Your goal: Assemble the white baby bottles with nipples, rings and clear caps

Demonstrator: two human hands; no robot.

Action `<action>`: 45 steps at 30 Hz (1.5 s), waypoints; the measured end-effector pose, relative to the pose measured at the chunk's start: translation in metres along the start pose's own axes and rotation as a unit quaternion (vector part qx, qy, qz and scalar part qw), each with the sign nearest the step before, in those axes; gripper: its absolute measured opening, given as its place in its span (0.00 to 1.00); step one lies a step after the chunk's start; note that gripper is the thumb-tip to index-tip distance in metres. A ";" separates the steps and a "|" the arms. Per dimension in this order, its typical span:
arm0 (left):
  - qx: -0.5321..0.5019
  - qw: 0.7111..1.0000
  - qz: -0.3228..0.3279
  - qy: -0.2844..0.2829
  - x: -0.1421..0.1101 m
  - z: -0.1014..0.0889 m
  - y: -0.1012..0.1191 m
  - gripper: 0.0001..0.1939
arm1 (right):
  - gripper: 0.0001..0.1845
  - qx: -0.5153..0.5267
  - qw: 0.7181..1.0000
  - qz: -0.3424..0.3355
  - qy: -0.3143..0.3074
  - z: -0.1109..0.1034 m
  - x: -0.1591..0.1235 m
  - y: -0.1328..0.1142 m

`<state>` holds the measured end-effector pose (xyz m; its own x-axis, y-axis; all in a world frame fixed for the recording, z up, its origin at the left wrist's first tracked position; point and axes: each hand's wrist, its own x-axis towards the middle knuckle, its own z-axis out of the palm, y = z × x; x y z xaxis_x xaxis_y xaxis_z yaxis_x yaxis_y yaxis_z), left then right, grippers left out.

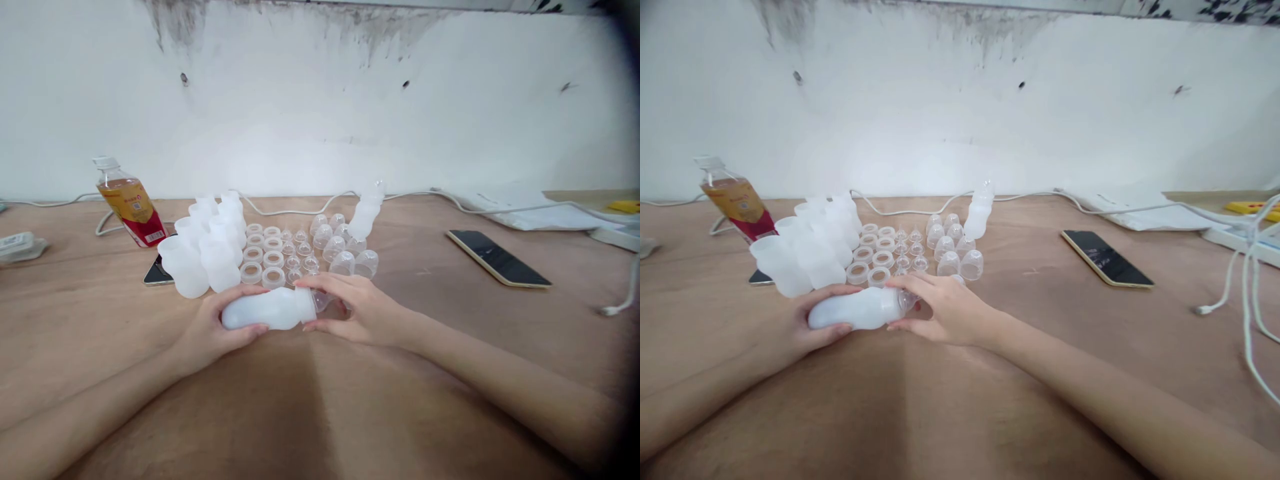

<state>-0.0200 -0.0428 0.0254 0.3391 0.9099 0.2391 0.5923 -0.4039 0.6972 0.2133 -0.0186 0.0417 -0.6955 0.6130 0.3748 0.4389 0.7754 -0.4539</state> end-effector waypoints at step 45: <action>-0.018 0.993 -0.082 0.079 0.001 0.001 0.003 0.17 | 0.12 -0.245 0.931 0.154 -0.224 -0.041 -0.001 0.008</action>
<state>-0.0171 -0.0436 0.0271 0.1199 0.9678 0.2212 0.6022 -0.2480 0.7589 0.2411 -0.0064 0.0710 -0.6134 0.7780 -0.1356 0.7868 0.6170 -0.0193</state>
